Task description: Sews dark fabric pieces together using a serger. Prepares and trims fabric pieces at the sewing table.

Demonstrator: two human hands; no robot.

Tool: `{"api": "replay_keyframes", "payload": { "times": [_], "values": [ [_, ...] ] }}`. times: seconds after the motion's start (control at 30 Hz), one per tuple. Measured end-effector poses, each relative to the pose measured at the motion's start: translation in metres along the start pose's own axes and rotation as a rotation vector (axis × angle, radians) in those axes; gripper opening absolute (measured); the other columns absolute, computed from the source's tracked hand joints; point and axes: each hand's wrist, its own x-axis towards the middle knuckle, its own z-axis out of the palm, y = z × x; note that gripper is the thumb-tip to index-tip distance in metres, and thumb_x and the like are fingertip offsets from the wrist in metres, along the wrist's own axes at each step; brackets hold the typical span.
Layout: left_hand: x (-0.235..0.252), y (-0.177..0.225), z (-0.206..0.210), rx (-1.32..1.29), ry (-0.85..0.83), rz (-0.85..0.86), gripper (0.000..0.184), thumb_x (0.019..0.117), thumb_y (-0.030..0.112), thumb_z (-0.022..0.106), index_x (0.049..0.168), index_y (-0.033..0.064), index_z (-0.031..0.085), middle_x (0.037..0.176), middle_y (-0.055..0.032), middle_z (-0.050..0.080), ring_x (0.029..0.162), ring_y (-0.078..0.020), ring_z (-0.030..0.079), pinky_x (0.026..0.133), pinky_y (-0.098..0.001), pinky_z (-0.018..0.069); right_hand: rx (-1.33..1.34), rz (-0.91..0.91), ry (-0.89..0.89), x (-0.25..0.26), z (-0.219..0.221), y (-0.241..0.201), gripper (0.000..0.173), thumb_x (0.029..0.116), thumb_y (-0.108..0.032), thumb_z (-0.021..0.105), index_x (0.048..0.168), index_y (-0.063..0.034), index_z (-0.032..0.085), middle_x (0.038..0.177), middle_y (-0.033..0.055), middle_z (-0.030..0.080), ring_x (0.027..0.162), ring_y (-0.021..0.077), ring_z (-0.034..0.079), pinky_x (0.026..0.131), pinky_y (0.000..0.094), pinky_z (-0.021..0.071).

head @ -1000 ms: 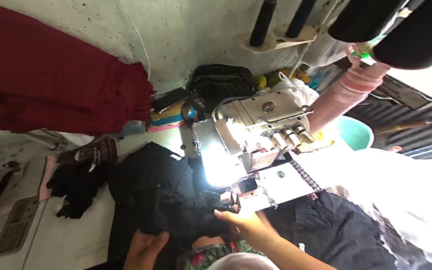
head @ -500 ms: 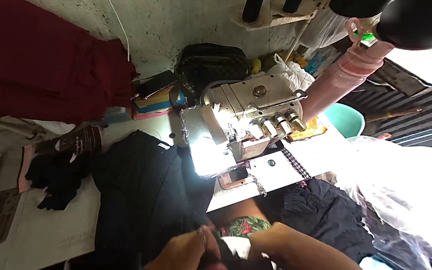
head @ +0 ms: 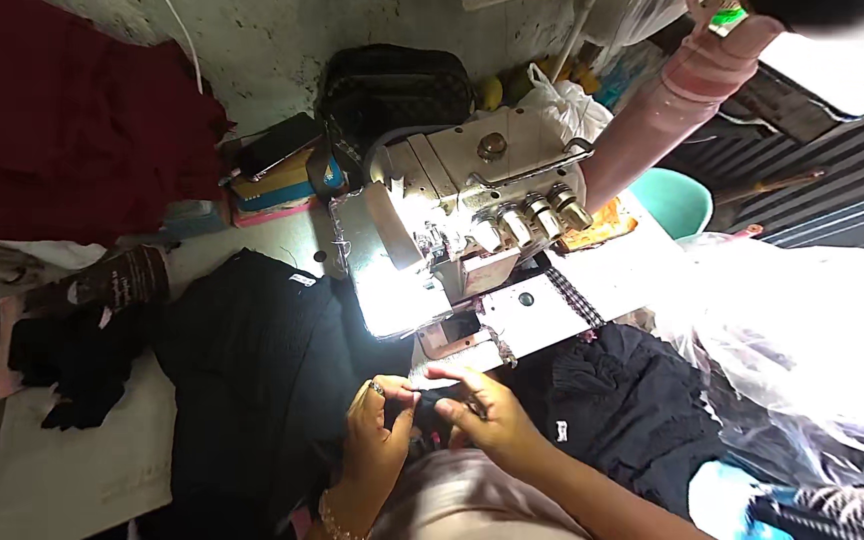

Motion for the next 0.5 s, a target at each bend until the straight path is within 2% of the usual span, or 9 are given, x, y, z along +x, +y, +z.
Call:
{"api": "replay_keyframes", "payload": {
  "times": [0.07,0.13,0.2,0.27,0.3,0.37,0.4,0.5],
  "values": [
    [-0.001,0.003,0.000,-0.001,0.009,0.022,0.007,0.0935,0.012,0.067,0.097,0.0134,0.062,0.100,0.0025,0.072,0.100,-0.0043,0.068,0.090,-0.0192,0.0552,0.042,0.173,-0.035,0.006,0.003,0.014,0.044,0.0972,-0.029,0.070,0.134,-0.0033,0.065,0.124,0.0063,0.066,0.092,0.0052,0.068,0.076,0.0220,0.0591],
    [-0.002,0.004,0.001,-0.009,0.023,0.043,0.007,0.0949,0.014,0.066,0.098,0.0146,0.061,0.101,0.0032,0.071,0.100,-0.0039,0.067,0.089,-0.0181,0.0547,0.088,0.270,-0.050,0.010,0.001,0.022,0.033,0.0961,-0.026,0.071,0.120,-0.0031,0.071,0.108,0.0036,0.067,0.075,0.0026,0.065,0.065,0.0193,0.0569],
    [-0.003,0.002,0.003,0.003,0.020,0.042,0.006,0.0961,0.015,0.065,0.099,0.0134,0.061,0.100,0.0024,0.070,0.099,-0.0040,0.067,0.090,-0.0181,0.0543,0.152,0.300,-0.072,0.009,-0.001,0.022,0.018,0.0958,-0.018,0.071,0.105,-0.0022,0.073,0.093,0.0002,0.067,0.063,0.0016,0.062,0.058,0.0185,0.0565],
    [-0.002,0.002,-0.002,0.051,-0.038,-0.001,0.016,0.0990,0.019,0.062,0.109,0.0065,0.064,0.101,-0.0013,0.069,0.098,-0.0038,0.065,0.092,-0.0187,0.0524,0.114,0.239,-0.038,0.005,-0.001,0.018,0.012,0.0979,-0.017,0.068,0.096,-0.0054,0.070,0.079,-0.0061,0.068,0.057,-0.0014,0.062,0.054,0.0170,0.0553],
    [-0.002,0.001,-0.005,0.067,-0.095,-0.049,0.026,0.1000,0.022,0.060,0.118,0.0038,0.066,0.100,-0.0018,0.068,0.093,-0.0034,0.062,0.088,-0.0190,0.0513,0.052,0.174,-0.003,0.004,-0.002,0.017,0.015,0.0992,-0.019,0.066,0.094,-0.0061,0.070,0.075,-0.0078,0.066,0.056,-0.0035,0.060,0.053,0.0154,0.0535],
    [-0.002,-0.002,-0.012,0.051,-0.252,-0.187,0.037,0.1012,0.032,0.058,0.127,0.0068,0.066,0.096,0.0030,0.065,0.082,0.0003,0.056,0.080,-0.0181,0.0483,-0.116,-0.011,0.059,0.004,-0.003,0.021,0.025,0.1013,-0.025,0.063,0.087,-0.0044,0.068,0.071,-0.0063,0.061,0.057,-0.0070,0.055,0.054,0.0111,0.0477],
    [-0.003,-0.003,-0.015,0.017,-0.316,-0.252,0.036,0.1007,0.033,0.058,0.126,0.0092,0.069,0.094,0.0051,0.066,0.079,0.0017,0.055,0.076,-0.0179,0.0473,-0.191,-0.113,0.078,0.004,-0.003,0.025,0.030,0.1020,-0.026,0.062,0.085,-0.0021,0.067,0.070,-0.0030,0.061,0.060,-0.0063,0.053,0.057,0.0106,0.0446],
    [-0.002,-0.008,-0.020,-0.152,-0.438,-0.391,0.025,0.0961,0.032,0.066,0.103,0.0092,0.076,0.093,0.0073,0.070,0.080,0.0054,0.059,0.075,-0.0140,0.0491,-0.285,-0.244,0.055,0.004,-0.003,0.030,0.032,0.1032,-0.025,0.061,0.085,0.0002,0.067,0.071,0.0025,0.063,0.065,-0.0036,0.055,0.063,0.0103,0.0440]
  ]
}}
